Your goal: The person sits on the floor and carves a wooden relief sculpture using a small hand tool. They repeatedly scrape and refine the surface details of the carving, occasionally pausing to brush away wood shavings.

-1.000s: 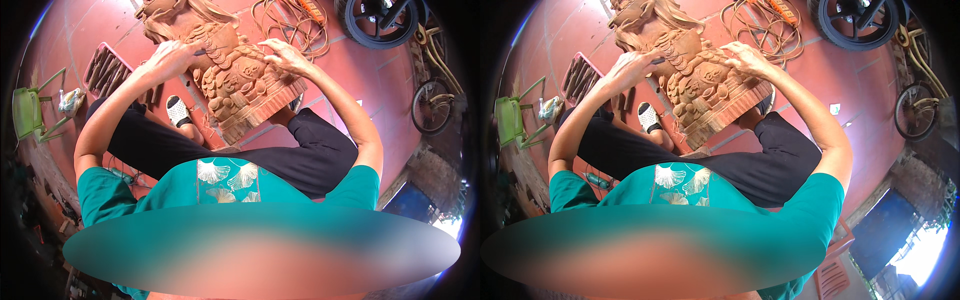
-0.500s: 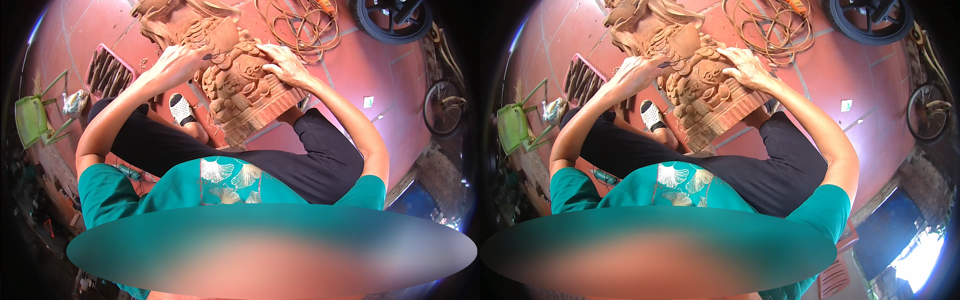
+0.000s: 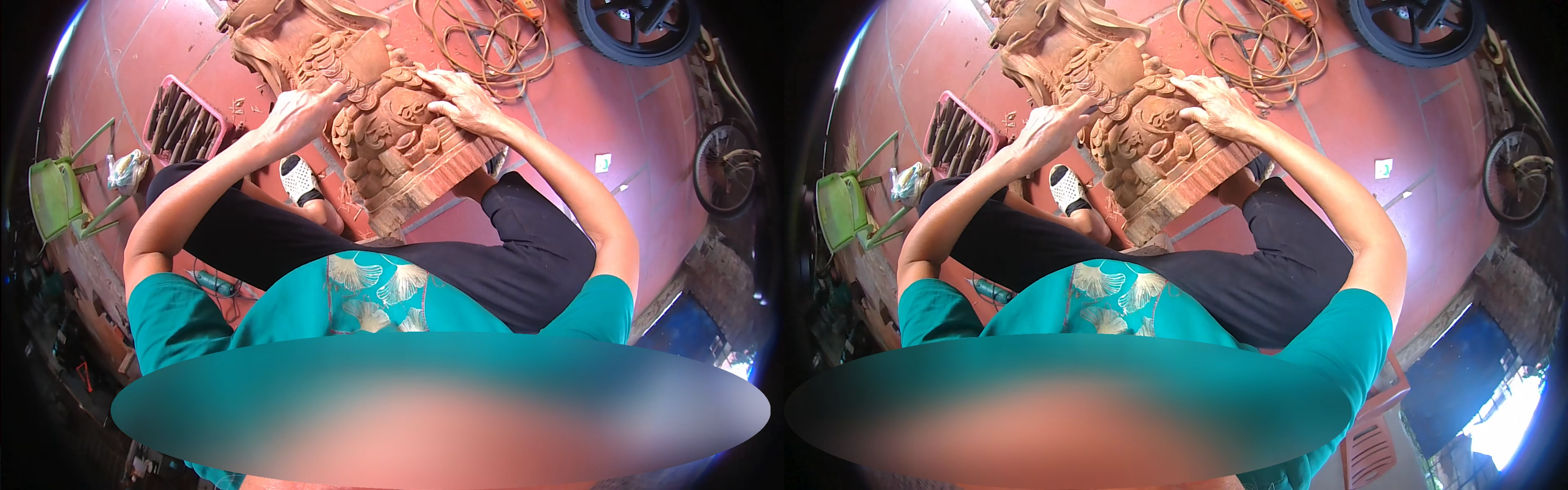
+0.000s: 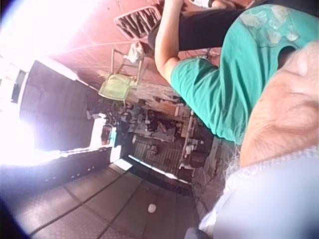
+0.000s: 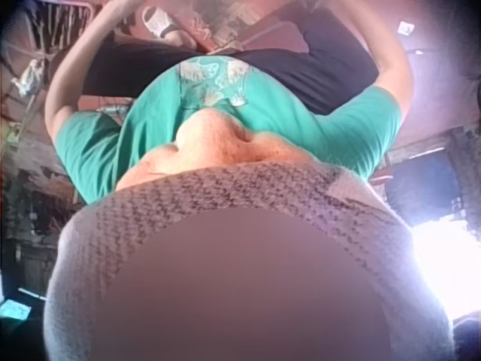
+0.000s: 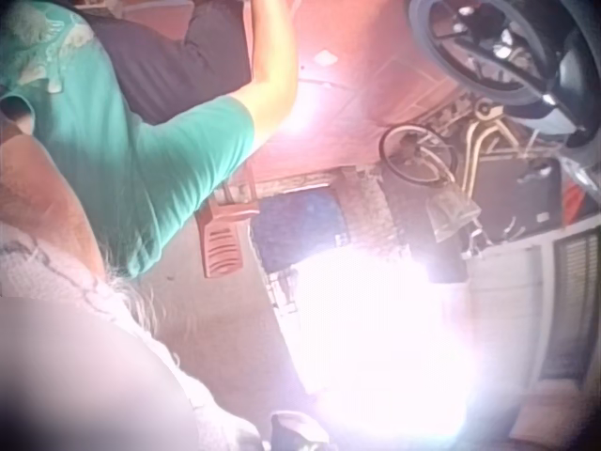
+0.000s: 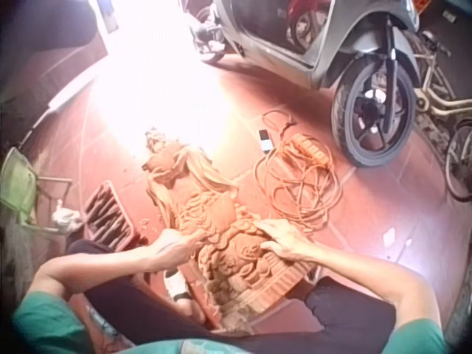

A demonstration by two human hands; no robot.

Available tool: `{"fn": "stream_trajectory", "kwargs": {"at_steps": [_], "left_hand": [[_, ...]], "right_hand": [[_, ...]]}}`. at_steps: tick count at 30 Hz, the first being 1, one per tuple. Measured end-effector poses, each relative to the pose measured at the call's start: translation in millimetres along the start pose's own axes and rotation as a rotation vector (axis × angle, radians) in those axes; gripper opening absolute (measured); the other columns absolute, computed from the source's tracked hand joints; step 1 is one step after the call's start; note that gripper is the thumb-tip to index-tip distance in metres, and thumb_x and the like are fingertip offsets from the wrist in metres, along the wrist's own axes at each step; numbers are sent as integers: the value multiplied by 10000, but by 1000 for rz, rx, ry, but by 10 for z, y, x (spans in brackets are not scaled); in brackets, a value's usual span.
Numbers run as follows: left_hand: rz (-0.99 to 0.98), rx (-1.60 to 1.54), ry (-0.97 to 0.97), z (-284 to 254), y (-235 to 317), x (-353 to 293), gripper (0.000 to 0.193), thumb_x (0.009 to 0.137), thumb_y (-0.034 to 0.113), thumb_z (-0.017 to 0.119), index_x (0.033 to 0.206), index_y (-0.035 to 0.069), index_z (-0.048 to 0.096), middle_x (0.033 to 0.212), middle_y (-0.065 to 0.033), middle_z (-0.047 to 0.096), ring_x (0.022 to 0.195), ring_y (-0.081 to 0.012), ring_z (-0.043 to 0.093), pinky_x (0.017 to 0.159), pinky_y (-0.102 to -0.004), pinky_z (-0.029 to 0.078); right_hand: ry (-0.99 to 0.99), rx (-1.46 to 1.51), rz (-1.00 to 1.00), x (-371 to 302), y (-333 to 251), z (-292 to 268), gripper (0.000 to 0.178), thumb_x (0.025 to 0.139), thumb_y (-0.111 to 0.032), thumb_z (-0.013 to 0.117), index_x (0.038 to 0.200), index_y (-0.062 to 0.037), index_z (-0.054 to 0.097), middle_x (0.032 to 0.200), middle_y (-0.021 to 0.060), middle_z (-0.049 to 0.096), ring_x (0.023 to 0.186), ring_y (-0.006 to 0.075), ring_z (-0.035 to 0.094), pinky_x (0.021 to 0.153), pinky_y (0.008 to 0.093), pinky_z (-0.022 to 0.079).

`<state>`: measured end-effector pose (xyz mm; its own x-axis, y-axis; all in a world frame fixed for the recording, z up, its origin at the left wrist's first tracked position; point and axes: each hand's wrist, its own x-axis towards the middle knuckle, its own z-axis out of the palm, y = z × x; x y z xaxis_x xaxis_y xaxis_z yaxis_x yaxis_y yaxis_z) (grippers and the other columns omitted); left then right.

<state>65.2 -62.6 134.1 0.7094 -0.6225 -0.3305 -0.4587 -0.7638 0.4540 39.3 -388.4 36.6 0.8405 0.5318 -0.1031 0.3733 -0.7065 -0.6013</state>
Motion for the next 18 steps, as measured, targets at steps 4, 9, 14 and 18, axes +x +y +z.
{"fn": "stream_trajectory", "kwargs": {"at_steps": [4,9,14,18], "left_hand": [[161,-133,168,240,-226,53,299,916,163,555,1198,68,513,731,-189,631,652,-344,650,571,-425,496],[26,-552,53,268,-312,91,253,974,213,515,1175,60,532,684,-77,581,478,-165,533,439,-307,425],[-320,-949,-207,51,-169,28,270,1017,258,430,1150,62,562,682,9,523,477,-40,433,406,-205,338],[-335,-883,-224,48,-198,24,289,1024,270,413,1182,72,551,677,10,523,469,-44,439,393,-210,334]], "right_hand": [[-7,-17,-12,9,35,19,598,902,-326,596,1447,-184,396,1394,119,453,1231,358,440,1031,449,379],[-16,-26,-27,22,-3,-32,595,902,-323,596,1444,-177,399,1382,123,464,1216,369,452,1035,453,379],[-25,-8,-15,18,2,-37,590,904,-328,595,1442,-176,404,1375,124,473,1213,370,454,1039,453,377],[0,-2,-69,35,69,12,596,906,-337,595,1446,-178,400,1386,124,472,1218,367,453,1042,451,375]]}}
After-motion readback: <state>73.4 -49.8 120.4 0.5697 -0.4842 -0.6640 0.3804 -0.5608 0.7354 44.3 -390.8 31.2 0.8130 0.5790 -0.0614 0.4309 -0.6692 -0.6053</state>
